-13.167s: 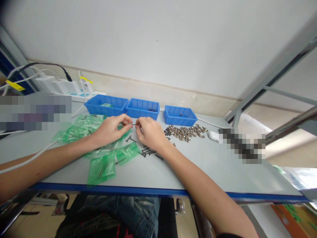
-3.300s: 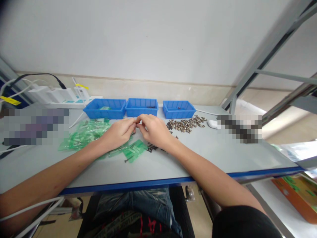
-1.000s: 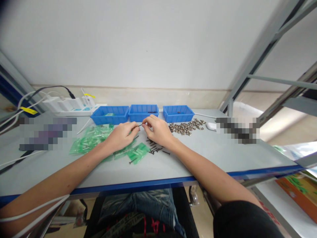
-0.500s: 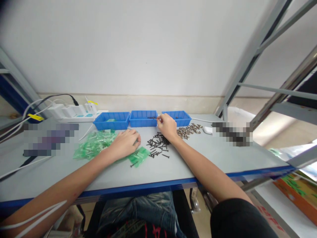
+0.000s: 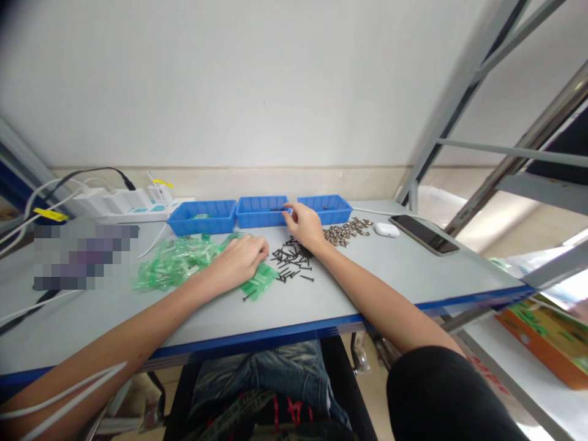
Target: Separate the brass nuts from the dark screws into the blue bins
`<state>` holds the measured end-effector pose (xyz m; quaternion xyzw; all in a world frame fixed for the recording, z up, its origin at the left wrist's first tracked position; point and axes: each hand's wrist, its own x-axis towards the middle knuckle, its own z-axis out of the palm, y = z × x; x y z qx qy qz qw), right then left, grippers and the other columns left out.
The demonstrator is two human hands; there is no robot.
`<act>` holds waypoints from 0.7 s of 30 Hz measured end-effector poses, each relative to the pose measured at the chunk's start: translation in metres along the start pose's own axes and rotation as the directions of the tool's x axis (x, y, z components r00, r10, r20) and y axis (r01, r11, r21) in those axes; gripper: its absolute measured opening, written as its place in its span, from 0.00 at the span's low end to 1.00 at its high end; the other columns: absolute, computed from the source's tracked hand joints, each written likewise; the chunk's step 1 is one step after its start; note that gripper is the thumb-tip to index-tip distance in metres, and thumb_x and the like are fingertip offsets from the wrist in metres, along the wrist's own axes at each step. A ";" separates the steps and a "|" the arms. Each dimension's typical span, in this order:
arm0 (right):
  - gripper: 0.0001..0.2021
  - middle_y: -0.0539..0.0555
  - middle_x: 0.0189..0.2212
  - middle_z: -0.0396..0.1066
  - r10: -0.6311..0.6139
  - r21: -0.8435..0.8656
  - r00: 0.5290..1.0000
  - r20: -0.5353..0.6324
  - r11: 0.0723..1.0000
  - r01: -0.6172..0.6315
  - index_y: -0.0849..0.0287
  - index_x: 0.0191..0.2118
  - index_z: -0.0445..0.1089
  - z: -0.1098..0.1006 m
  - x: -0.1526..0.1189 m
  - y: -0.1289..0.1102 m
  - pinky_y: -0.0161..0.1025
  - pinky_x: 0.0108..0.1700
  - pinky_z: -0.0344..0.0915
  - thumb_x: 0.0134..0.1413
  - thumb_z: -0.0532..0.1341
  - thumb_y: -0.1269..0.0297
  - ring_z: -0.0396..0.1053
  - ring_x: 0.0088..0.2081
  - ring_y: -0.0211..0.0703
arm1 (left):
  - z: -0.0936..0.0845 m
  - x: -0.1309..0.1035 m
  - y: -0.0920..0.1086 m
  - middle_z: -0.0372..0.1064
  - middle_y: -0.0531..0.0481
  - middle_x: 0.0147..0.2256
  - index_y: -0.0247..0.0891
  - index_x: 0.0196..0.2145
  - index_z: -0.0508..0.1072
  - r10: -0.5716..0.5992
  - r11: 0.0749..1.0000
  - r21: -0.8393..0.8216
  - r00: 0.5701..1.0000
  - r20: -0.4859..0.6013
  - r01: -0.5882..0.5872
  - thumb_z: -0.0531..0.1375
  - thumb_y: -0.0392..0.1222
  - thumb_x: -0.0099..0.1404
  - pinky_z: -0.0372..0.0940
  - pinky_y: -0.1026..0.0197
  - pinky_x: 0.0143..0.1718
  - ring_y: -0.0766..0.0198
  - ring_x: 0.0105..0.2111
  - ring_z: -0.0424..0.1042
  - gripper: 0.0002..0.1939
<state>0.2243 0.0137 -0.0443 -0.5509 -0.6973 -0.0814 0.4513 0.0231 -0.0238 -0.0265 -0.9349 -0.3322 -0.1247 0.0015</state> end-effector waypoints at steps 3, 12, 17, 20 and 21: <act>0.10 0.51 0.23 0.67 -0.076 0.060 0.996 0.056 0.996 0.073 0.62 0.37 0.71 -0.001 -0.006 -0.016 0.34 0.32 0.59 0.53 0.55 0.65 0.63 0.25 0.38 | 0.000 0.002 -0.003 0.68 0.48 0.35 0.38 0.34 0.64 -0.038 0.999 -0.041 0.998 -0.054 0.036 0.47 0.35 0.65 0.58 0.56 0.39 0.58 0.38 0.65 0.08; 0.09 0.51 0.26 0.68 -0.266 0.191 0.897 0.353 0.959 0.209 0.62 0.38 0.67 -0.011 -0.024 -0.059 0.32 0.31 0.57 0.51 0.53 0.72 0.63 0.27 0.36 | 0.005 0.003 -0.018 0.66 0.47 0.34 0.37 0.37 0.60 -0.173 0.979 -0.147 0.957 -0.234 0.141 0.49 0.37 0.64 0.60 0.57 0.37 0.57 0.37 0.66 0.04; 0.07 0.50 0.26 0.66 -0.295 0.212 0.879 0.374 0.950 0.228 0.61 0.35 0.66 -0.010 -0.023 -0.056 0.32 0.31 0.57 0.49 0.53 0.74 0.62 0.27 0.36 | 0.004 0.004 -0.019 0.65 0.47 0.34 0.38 0.37 0.59 -0.160 0.972 -0.207 0.955 -0.250 0.108 0.49 0.36 0.63 0.61 0.57 0.38 0.58 0.37 0.66 0.04; 0.06 0.50 0.27 0.67 -0.270 0.199 0.888 0.371 0.958 0.208 0.61 0.35 0.65 -0.010 -0.023 -0.055 0.32 0.32 0.57 0.50 0.53 0.73 0.63 0.28 0.36 | 0.002 0.004 -0.019 0.65 0.47 0.35 0.38 0.37 0.59 -0.145 0.969 -0.233 0.956 -0.256 0.084 0.49 0.36 0.63 0.61 0.57 0.39 0.58 0.37 0.66 0.04; 0.06 0.50 0.27 0.67 -0.259 0.191 0.891 0.373 0.961 0.199 0.61 0.36 0.65 -0.010 -0.023 -0.055 0.33 0.32 0.57 0.51 0.54 0.72 0.63 0.28 0.36 | 0.002 0.004 -0.019 0.65 0.47 0.35 0.38 0.37 0.59 -0.146 0.967 -0.242 0.955 -0.259 0.082 0.49 0.36 0.63 0.61 0.57 0.39 0.59 0.38 0.66 0.04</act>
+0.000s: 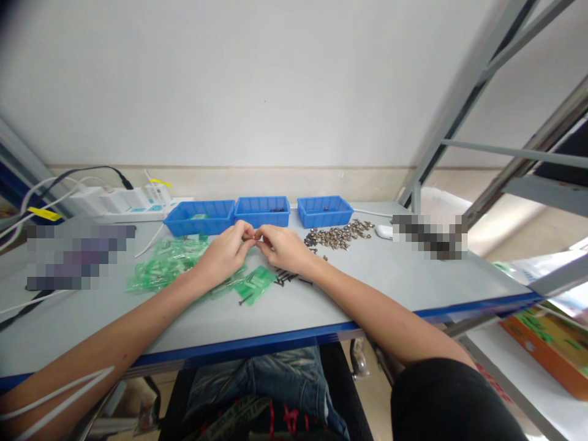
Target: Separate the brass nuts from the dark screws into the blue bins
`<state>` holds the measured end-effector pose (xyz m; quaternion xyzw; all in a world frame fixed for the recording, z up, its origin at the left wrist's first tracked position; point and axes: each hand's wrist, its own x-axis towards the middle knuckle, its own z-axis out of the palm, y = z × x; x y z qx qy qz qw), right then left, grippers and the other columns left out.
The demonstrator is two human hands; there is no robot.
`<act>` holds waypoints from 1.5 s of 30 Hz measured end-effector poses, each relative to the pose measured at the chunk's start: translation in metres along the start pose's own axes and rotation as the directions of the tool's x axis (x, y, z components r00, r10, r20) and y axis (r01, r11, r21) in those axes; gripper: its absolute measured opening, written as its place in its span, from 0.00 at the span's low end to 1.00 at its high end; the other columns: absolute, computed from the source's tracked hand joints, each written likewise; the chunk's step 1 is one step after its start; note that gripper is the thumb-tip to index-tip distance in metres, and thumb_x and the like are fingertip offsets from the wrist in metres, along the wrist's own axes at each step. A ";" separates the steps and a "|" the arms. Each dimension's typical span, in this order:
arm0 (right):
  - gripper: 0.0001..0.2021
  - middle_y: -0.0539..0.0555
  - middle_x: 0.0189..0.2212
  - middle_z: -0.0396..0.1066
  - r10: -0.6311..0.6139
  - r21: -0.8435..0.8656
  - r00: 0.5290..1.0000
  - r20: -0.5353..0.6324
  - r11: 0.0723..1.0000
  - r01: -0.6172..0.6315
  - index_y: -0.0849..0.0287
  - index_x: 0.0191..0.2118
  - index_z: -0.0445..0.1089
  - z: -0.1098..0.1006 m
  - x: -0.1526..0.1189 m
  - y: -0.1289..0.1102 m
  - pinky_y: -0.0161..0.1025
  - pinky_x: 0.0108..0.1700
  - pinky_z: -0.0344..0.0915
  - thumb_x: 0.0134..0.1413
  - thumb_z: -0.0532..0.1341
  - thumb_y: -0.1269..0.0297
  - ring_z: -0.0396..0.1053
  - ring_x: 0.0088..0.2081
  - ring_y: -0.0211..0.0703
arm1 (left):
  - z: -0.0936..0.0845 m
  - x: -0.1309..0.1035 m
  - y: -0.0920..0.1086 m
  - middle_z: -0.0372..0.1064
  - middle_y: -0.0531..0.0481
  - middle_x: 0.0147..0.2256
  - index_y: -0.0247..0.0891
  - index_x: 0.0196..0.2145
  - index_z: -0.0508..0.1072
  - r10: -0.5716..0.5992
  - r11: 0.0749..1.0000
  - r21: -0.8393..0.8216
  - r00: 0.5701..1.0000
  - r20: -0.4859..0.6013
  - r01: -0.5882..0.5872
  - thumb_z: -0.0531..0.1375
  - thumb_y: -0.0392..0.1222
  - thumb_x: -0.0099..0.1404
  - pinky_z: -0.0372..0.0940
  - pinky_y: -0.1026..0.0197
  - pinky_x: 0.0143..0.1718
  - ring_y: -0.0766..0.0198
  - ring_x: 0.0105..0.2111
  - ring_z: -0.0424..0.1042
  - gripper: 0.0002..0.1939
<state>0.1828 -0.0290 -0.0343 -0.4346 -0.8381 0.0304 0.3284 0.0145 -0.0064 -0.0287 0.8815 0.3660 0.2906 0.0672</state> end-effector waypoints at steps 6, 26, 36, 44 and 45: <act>0.05 0.51 0.26 0.67 0.040 -0.043 0.999 -0.033 0.998 -0.041 0.60 0.34 0.65 -0.001 0.000 -0.003 0.33 0.31 0.56 0.54 0.53 0.70 0.62 0.28 0.37 | -0.004 -0.001 0.002 0.69 0.48 0.34 0.37 0.43 0.61 -0.043 0.999 0.021 0.999 0.003 0.043 0.49 0.40 0.64 0.61 0.57 0.39 0.58 0.39 0.67 0.10; 0.06 0.50 0.25 0.66 0.024 -0.035 0.994 -0.103 0.999 -0.027 0.61 0.35 0.67 -0.001 0.000 0.000 0.33 0.31 0.57 0.54 0.53 0.67 0.62 0.28 0.37 | -0.006 -0.002 0.008 0.73 0.48 0.31 0.39 0.33 0.70 -0.093 0.963 0.255 0.995 0.017 0.086 0.45 0.44 0.66 0.57 0.61 0.30 0.59 0.32 0.71 0.16; 0.07 0.51 0.26 0.67 0.044 -0.049 0.993 -0.113 0.998 -0.049 0.60 0.34 0.67 -0.003 0.001 -0.004 0.34 0.32 0.57 0.55 0.52 0.67 0.63 0.29 0.37 | -0.005 -0.001 0.009 0.73 0.48 0.34 0.39 0.39 0.70 -0.119 0.980 0.165 0.993 0.013 0.115 0.46 0.44 0.65 0.60 0.61 0.32 0.59 0.34 0.71 0.14; 0.09 0.52 0.26 0.67 0.056 -0.066 0.994 -0.090 0.996 -0.062 0.61 0.32 0.66 -0.003 0.001 -0.003 0.34 0.31 0.56 0.56 0.51 0.66 0.62 0.28 0.37 | -0.002 -0.001 0.007 0.73 0.48 0.37 0.39 0.43 0.69 -0.081 0.985 0.157 0.996 0.042 0.074 0.46 0.41 0.65 0.61 0.61 0.34 0.58 0.37 0.71 0.14; 0.09 0.52 0.26 0.67 0.061 -0.064 0.994 -0.089 0.996 -0.067 0.61 0.32 0.66 -0.003 0.001 -0.003 0.34 0.31 0.56 0.56 0.51 0.66 0.62 0.28 0.37 | -0.003 0.000 0.007 0.73 0.47 0.37 0.39 0.42 0.69 -0.084 0.985 0.157 0.995 0.046 0.076 0.46 0.42 0.65 0.60 0.61 0.34 0.57 0.37 0.71 0.15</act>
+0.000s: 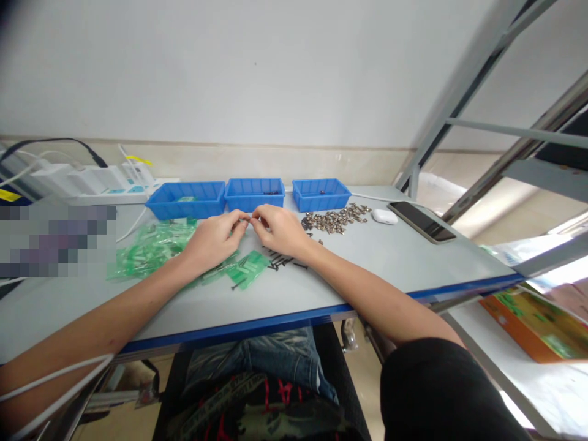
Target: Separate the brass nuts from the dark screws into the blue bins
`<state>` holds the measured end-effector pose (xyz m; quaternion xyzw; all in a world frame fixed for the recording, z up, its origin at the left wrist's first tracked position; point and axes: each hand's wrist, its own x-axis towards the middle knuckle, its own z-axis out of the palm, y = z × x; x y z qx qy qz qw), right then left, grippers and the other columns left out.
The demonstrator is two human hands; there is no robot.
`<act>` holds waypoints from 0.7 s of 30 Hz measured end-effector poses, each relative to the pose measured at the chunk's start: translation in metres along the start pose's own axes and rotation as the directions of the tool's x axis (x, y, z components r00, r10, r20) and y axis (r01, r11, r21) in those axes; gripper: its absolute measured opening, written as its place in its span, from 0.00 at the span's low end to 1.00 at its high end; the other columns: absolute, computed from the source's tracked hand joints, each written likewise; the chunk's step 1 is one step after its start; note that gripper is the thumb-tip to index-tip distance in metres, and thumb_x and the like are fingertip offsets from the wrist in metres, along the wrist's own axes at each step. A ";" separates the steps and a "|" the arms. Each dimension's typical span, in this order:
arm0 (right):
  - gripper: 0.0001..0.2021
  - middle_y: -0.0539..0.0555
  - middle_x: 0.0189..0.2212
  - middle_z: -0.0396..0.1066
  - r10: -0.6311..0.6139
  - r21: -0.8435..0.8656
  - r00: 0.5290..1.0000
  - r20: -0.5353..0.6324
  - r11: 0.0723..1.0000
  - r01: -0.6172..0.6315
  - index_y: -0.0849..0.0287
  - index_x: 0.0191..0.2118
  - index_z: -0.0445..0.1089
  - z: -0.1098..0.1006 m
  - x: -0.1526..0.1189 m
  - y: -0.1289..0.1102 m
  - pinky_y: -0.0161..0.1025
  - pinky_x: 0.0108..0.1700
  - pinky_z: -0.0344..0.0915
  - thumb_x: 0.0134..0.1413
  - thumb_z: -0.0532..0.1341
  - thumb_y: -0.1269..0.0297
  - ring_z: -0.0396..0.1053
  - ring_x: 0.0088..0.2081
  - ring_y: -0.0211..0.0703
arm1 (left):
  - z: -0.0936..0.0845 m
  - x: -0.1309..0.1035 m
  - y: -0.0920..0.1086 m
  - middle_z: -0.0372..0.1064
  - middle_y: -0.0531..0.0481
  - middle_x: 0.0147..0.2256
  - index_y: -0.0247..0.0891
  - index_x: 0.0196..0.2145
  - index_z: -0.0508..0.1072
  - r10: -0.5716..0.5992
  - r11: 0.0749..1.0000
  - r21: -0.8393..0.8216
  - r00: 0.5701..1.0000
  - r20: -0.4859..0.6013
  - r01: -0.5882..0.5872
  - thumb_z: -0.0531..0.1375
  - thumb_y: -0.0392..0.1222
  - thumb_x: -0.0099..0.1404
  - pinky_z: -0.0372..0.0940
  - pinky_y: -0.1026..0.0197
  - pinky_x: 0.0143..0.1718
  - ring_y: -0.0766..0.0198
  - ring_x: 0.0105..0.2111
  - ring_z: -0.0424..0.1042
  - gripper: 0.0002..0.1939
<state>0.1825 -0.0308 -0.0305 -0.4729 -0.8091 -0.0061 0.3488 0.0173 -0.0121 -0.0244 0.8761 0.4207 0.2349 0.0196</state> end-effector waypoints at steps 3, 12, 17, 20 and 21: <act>0.08 0.51 0.26 0.67 0.015 0.005 1.000 0.002 1.000 -0.015 0.61 0.35 0.66 0.000 0.000 0.001 0.33 0.32 0.56 0.56 0.52 0.66 0.62 0.28 0.37 | -0.001 0.001 0.002 0.73 0.46 0.35 0.38 0.41 0.69 -0.023 1.000 0.010 1.000 0.000 0.023 0.45 0.43 0.66 0.60 0.61 0.34 0.57 0.36 0.71 0.16; 0.11 0.54 0.33 0.72 0.039 0.012 0.999 0.006 0.999 -0.039 0.61 0.41 0.68 0.001 0.001 0.003 0.34 0.36 0.59 0.57 0.50 0.68 0.67 0.33 0.39 | -0.001 0.000 0.000 0.72 0.48 0.30 0.38 0.33 0.69 -0.006 1.000 -0.022 1.000 -0.004 0.006 0.43 0.44 0.67 0.56 0.63 0.30 0.60 0.30 0.70 0.17; 0.14 0.54 0.39 0.73 -0.049 0.063 0.996 0.080 0.997 0.044 0.60 0.45 0.69 0.006 0.001 0.008 0.36 0.41 0.61 0.56 0.49 0.72 0.69 0.39 0.41 | -0.002 0.002 -0.004 0.72 0.48 0.30 0.37 0.31 0.69 0.051 0.998 -0.030 0.999 0.016 -0.051 0.44 0.41 0.66 0.55 0.63 0.29 0.62 0.30 0.69 0.15; 0.15 0.55 0.40 0.73 -0.037 0.051 0.995 0.093 0.998 0.032 0.59 0.45 0.70 0.008 0.000 0.010 0.37 0.42 0.62 0.56 0.50 0.73 0.69 0.40 0.42 | -0.003 0.003 -0.006 0.72 0.48 0.30 0.37 0.32 0.69 0.051 0.999 -0.007 0.998 0.034 -0.051 0.45 0.42 0.66 0.56 0.63 0.30 0.61 0.30 0.69 0.15; 0.15 0.55 0.40 0.73 -0.021 0.037 0.995 0.092 0.999 0.018 0.59 0.44 0.70 0.008 0.001 0.010 0.38 0.42 0.62 0.57 0.50 0.72 0.69 0.40 0.43 | -0.004 0.004 -0.007 0.72 0.48 0.30 0.37 0.33 0.70 0.048 0.999 0.005 0.998 0.033 -0.048 0.45 0.42 0.66 0.56 0.63 0.31 0.61 0.30 0.69 0.15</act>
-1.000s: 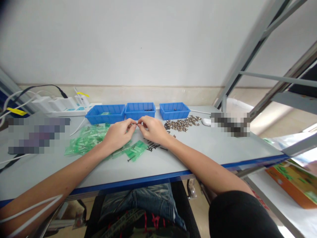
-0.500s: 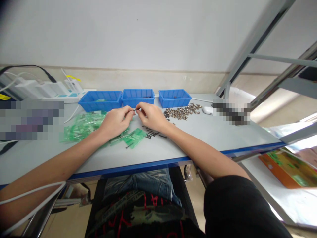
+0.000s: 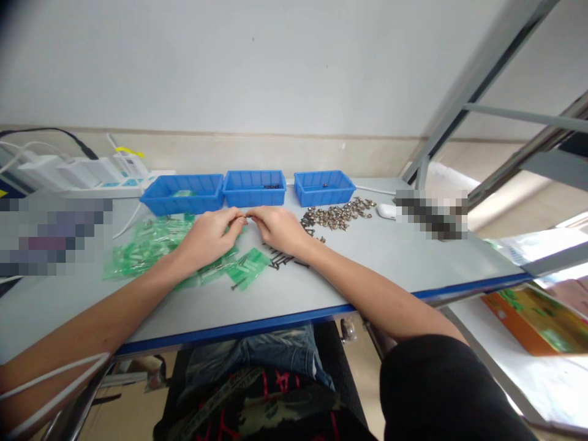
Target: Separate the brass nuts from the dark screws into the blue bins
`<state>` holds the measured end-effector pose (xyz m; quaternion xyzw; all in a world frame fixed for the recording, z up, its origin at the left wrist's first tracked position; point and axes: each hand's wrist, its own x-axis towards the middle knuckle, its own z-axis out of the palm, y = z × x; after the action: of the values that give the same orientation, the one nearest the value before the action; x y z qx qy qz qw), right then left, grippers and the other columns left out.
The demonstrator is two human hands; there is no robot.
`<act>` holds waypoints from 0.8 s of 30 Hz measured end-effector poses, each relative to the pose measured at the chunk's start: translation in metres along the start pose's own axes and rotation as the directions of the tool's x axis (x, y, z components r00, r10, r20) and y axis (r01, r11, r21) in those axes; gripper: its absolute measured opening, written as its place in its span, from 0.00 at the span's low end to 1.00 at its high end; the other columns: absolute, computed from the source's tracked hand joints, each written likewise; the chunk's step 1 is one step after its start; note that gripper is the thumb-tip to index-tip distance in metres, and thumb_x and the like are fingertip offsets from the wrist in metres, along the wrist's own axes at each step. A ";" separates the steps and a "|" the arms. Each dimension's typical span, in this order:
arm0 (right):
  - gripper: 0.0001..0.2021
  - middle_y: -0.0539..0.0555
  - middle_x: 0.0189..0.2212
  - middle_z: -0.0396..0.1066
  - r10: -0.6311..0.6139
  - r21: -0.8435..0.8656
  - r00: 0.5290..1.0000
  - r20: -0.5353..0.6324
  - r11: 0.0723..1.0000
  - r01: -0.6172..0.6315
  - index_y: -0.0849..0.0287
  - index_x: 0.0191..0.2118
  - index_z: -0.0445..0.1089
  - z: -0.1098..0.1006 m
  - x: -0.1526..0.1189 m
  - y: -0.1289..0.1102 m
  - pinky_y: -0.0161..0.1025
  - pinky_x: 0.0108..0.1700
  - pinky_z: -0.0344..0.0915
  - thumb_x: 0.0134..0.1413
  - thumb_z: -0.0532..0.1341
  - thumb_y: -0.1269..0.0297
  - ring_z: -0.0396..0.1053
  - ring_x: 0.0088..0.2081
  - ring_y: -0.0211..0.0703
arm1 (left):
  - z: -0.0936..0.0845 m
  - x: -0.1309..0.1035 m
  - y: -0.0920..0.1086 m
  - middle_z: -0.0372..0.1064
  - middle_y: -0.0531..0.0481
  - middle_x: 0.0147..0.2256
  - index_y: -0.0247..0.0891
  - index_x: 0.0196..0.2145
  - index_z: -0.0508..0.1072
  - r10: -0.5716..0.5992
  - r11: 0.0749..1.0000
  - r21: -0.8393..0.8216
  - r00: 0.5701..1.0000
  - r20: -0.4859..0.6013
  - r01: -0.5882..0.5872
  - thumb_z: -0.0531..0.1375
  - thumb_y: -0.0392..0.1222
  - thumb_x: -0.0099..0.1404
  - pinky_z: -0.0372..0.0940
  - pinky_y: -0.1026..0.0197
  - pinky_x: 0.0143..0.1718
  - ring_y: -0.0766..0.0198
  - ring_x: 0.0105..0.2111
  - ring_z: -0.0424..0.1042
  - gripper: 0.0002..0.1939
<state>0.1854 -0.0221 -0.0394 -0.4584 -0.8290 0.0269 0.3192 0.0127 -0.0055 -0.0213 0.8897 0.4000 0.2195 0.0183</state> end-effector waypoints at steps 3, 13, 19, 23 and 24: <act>0.14 0.56 0.41 0.73 0.038 -0.029 0.999 -0.007 0.999 -0.038 0.59 0.44 0.71 0.002 0.002 -0.002 0.38 0.42 0.63 0.57 0.51 0.71 0.70 0.41 0.44 | -0.003 0.001 -0.004 0.72 0.48 0.30 0.37 0.35 0.70 -0.001 0.999 0.038 1.000 -0.006 0.001 0.46 0.44 0.65 0.56 0.62 0.31 0.60 0.30 0.69 0.15; 0.12 0.55 0.37 0.74 0.149 -0.129 0.989 -0.015 0.980 -0.149 0.59 0.39 0.72 -0.002 0.004 -0.018 0.38 0.41 0.61 0.59 0.51 0.65 0.69 0.40 0.44 | -0.005 0.002 -0.008 0.70 0.49 0.27 0.37 0.32 0.69 -0.020 0.996 0.092 1.000 0.022 0.018 0.44 0.43 0.65 0.55 0.62 0.29 0.61 0.28 0.68 0.16; 0.12 0.55 0.37 0.72 0.093 -0.119 0.995 0.044 0.989 -0.087 0.59 0.42 0.70 -0.008 0.001 -0.018 0.38 0.41 0.61 0.59 0.50 0.68 0.68 0.39 0.43 | 0.002 0.001 -0.007 0.69 0.50 0.27 0.37 0.31 0.67 -0.018 1.000 0.016 1.000 0.024 0.018 0.45 0.43 0.65 0.55 0.63 0.30 0.62 0.29 0.68 0.14; 0.12 0.58 0.35 0.68 0.034 -0.129 0.999 0.016 0.991 -0.031 0.63 0.40 0.70 -0.004 0.002 -0.016 0.39 0.43 0.60 0.58 0.50 0.72 0.64 0.40 0.44 | 0.004 0.000 -0.004 0.67 0.51 0.25 0.38 0.29 0.66 -0.015 0.999 -0.050 0.999 0.031 0.017 0.45 0.43 0.65 0.55 0.63 0.29 0.63 0.28 0.67 0.13; 0.11 0.58 0.35 0.67 0.026 -0.133 1.000 -0.002 0.991 -0.026 0.64 0.40 0.70 -0.003 0.002 -0.016 0.39 0.43 0.60 0.58 0.50 0.72 0.63 0.40 0.44 | 0.004 -0.001 -0.003 0.67 0.51 0.25 0.38 0.29 0.65 -0.016 0.998 -0.065 1.000 0.026 0.018 0.45 0.43 0.65 0.55 0.63 0.29 0.63 0.28 0.67 0.13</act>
<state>0.1741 -0.0305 -0.0305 -0.4893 -0.8230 -0.0242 0.2875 0.0118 -0.0031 -0.0258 0.8879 0.3999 0.2208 0.0545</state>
